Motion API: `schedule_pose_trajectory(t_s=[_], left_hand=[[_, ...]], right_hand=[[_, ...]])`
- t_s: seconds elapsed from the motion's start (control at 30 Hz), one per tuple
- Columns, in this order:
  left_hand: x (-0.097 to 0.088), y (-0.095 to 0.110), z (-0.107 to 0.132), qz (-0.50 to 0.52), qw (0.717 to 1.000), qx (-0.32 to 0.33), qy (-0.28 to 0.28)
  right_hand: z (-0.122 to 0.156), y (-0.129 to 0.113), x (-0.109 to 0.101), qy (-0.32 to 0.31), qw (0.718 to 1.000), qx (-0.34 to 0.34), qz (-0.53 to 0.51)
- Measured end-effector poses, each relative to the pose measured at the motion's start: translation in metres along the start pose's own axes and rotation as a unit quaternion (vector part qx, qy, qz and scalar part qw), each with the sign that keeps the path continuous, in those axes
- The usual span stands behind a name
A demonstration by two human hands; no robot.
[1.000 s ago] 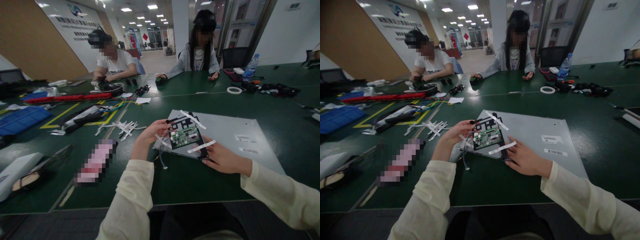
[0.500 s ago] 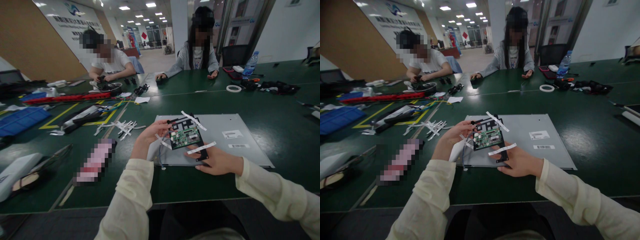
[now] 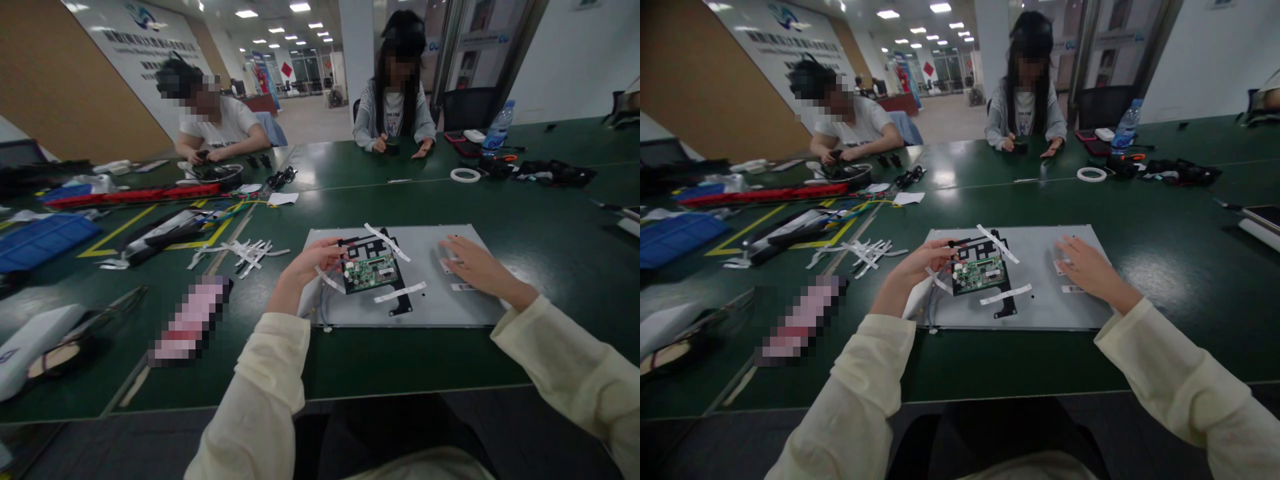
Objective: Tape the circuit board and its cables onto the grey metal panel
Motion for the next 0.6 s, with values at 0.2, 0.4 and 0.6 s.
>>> schedule_pose_trajectory(t_s=[0.2, 0.4, 0.6], left_hand=[[0.007, -0.005, -0.012, -0.029, 0.999, 0.01, 0.008], [0.029, 0.003, -0.028, -0.093, 0.995, 0.026, -0.014], [0.034, -0.004, -0.043, -0.219, 0.976, 0.007, -0.005]], right_hand=[[0.002, 0.027, 0.02, 0.016, 0.995, -0.001, 0.094], [-0.004, 0.01, 0.024, -0.004, 0.993, -0.039, 0.108], [-0.006, 0.002, 0.027, 0.0, 0.993, -0.054, 0.108]])
Point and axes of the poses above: each hand's wrist, its own z-axis away from the middle knuckle, its own x-axis out of the palm, y = z × x, the point moved 10 cm from there along -z, towards the middle knuckle, and after that the axes turned 13 degrees about y, right-handed, at the moved point
